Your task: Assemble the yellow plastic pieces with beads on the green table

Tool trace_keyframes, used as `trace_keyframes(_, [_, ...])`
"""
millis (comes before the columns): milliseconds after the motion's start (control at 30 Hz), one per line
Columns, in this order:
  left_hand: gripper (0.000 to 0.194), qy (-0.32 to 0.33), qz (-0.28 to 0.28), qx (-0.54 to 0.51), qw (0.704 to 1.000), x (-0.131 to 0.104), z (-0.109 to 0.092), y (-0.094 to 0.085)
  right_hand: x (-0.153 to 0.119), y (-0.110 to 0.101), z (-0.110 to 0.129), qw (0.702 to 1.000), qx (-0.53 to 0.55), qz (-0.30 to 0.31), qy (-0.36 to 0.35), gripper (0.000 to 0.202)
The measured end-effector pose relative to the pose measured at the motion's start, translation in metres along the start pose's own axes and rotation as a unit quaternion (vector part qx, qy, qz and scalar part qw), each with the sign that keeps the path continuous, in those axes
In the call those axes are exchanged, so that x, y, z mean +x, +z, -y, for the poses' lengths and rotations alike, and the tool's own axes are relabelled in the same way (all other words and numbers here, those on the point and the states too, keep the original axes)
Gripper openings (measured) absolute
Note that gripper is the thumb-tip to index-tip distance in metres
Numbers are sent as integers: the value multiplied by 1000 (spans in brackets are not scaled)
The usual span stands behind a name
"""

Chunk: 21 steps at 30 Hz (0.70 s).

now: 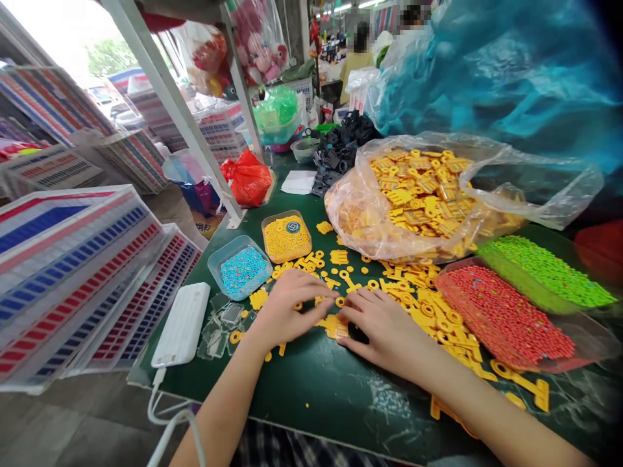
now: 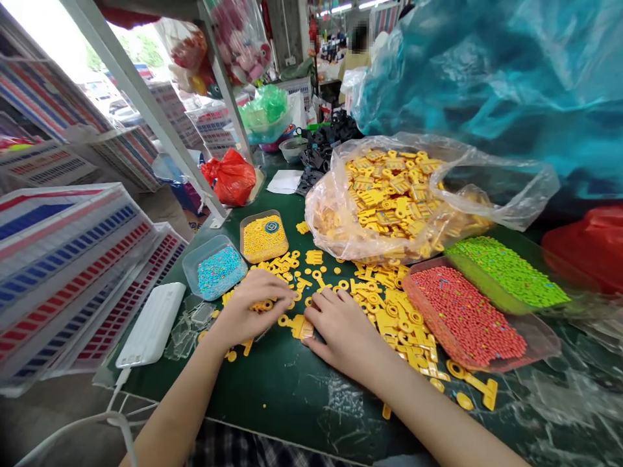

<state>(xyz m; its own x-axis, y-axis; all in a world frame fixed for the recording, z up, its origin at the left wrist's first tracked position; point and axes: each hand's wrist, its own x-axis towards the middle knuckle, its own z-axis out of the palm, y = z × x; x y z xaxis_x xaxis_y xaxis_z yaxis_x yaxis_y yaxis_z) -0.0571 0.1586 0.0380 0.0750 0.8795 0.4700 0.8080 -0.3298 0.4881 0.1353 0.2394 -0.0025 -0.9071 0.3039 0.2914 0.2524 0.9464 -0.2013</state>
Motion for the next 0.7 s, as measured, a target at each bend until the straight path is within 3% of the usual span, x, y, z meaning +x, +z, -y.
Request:
trace_keyframes(100, [21,-151,-177,52,971,2,20,-32,2,1,0,1000,22,12,-16,16])
trace_keyframes(167, [28,-222,-193,74,953,3,39,-58,3,-1,-2,998,26,26,-41,14])
trace_keyframes(233, [33,-268,-145,67,950,3,58,-80,5,-2,-5,996,26,42,-69,16])
trace_keyframes(300, [39,-289,-42,33,956,3,73,-93,6,-3,-8,995,26,53,-85,18])
trace_keyframes(400, [40,-331,156,-9,931,8,88,-98,6,-3,-11,994,30,63,-87,20])
trace_keyframes(467, [39,-352,247,-8,903,14,93,-97,6,-3,-12,994,33,71,-82,21])
trace_keyframes(533, [39,-354,293,8,888,20,97,-95,7,-4,-12,993,32,78,-80,22])
trace_keyframes(700, [38,-329,346,19,878,31,98,-93,8,-5,-13,993,24,82,-83,25])
